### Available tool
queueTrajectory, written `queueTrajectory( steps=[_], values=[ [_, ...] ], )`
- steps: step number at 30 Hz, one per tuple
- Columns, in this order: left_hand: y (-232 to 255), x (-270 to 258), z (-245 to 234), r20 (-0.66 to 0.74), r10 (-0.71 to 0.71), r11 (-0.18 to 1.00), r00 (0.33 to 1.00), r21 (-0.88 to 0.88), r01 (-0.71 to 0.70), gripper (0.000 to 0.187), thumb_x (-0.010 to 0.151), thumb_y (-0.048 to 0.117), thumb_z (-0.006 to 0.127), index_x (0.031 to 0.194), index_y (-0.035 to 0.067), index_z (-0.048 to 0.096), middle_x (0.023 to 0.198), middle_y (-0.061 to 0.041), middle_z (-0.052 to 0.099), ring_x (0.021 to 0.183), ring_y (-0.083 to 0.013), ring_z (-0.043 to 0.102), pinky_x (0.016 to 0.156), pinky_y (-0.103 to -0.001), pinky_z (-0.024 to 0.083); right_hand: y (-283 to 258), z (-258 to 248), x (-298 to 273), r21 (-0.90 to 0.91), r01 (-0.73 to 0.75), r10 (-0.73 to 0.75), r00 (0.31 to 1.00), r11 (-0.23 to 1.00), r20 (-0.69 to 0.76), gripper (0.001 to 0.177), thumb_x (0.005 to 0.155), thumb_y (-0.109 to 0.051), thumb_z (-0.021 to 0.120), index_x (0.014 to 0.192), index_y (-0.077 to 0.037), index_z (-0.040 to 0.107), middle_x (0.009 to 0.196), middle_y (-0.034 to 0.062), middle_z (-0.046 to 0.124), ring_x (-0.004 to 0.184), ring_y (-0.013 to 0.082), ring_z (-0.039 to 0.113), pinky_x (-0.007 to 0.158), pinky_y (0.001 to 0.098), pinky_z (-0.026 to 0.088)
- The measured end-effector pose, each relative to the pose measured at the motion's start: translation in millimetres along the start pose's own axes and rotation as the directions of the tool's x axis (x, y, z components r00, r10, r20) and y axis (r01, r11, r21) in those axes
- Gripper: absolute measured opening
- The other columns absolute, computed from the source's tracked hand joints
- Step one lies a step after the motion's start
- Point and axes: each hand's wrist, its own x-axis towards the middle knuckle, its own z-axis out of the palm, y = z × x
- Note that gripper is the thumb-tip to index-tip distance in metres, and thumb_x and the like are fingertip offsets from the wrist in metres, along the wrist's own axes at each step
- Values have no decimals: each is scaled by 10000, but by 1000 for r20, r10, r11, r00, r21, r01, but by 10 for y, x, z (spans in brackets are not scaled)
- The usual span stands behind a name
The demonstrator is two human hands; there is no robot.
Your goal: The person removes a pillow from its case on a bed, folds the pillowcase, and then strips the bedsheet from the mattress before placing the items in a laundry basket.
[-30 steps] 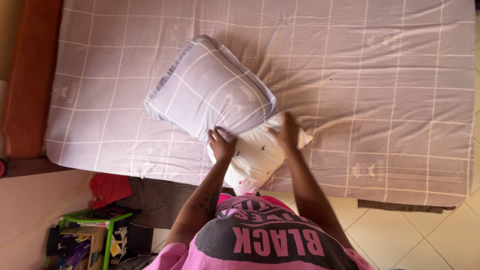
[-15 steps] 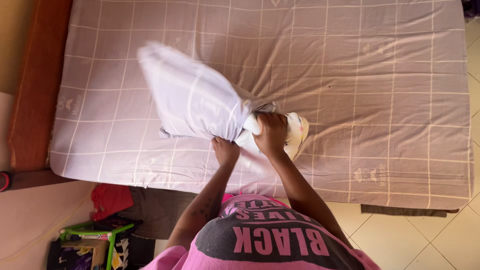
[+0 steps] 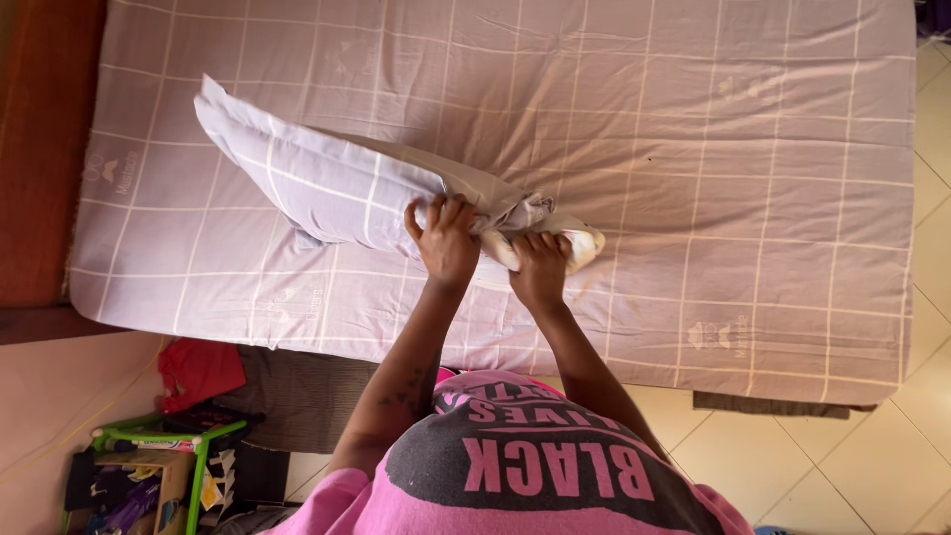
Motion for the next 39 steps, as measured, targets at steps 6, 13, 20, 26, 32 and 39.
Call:
queueTrajectory(
  steps=[6, 13, 20, 26, 32, 39],
  values=[
    [-220, 119, -71, -50, -259, 966, 965, 5, 259, 293, 650, 2, 701, 883, 176, 738, 963, 37, 694, 1074, -213, 592, 1028, -496, 277, 157, -40, -35, -29, -7, 6, 999, 1000, -32, 261, 621, -25, 748, 829, -107, 615, 832, 43, 604, 885, 266, 566, 891, 426, 349],
    [-449, 434, -294, -378, -402, 913, 834, -96, 396, 236, 630, -15, 688, 784, 160, 724, 915, -2, 728, 1021, -291, 600, 880, -517, 332, 407, -232, 179, -182, 90, -140, 949, 979, -282, 140, 690, -81, 725, 768, -120, 616, 823, 16, 578, 921, 258, 525, 943, 447, 325],
    [-241, 529, -569, -439, -290, 882, 850, -468, 60, 171, 750, -93, 634, 852, 45, 643, 941, -67, 659, 926, -310, 618, 849, -426, 474, 702, -502, 301, -244, 83, -201, 833, 966, -515, 206, 767, -93, 772, 734, -151, 577, 874, -6, 593, 1007, 214, 517, 980, 459, 306],
    [-632, -698, 319, 19, -495, 859, 869, -144, 492, 208, 739, -6, 628, 903, 100, 701, 1028, -109, 689, 998, -353, 630, 882, -505, 448, 844, 527, -902, -142, -26, 32, 999, 990, 41, 314, 651, -35, 666, 947, -130, 706, 1043, 42, 657, 1127, 296, 556, 886, 526, 365],
    [-868, -1876, 921, 499, -684, 719, 533, 332, 611, 341, 884, 310, 687, 1135, 79, 677, 1227, -141, 648, 1167, -390, 585, 940, -691, 374, 922, 926, -1851, -83, -201, 217, 879, 976, 425, 215, 760, 18, 668, 849, -174, 709, 974, -31, 692, 1097, 241, 587, 887, 489, 405],
    [-181, -1460, 672, 646, -109, 994, 755, 60, 92, 536, 854, 371, 745, 1301, 130, 575, 1339, -106, 575, 1297, -313, 518, 1011, -509, 445, 710, 754, -1397, 68, -511, 444, 798, 857, 409, 130, 797, -16, 674, 919, -57, 656, 919, 115, 683, 894, 324, 662, 769, 457, 507]
  ],
)
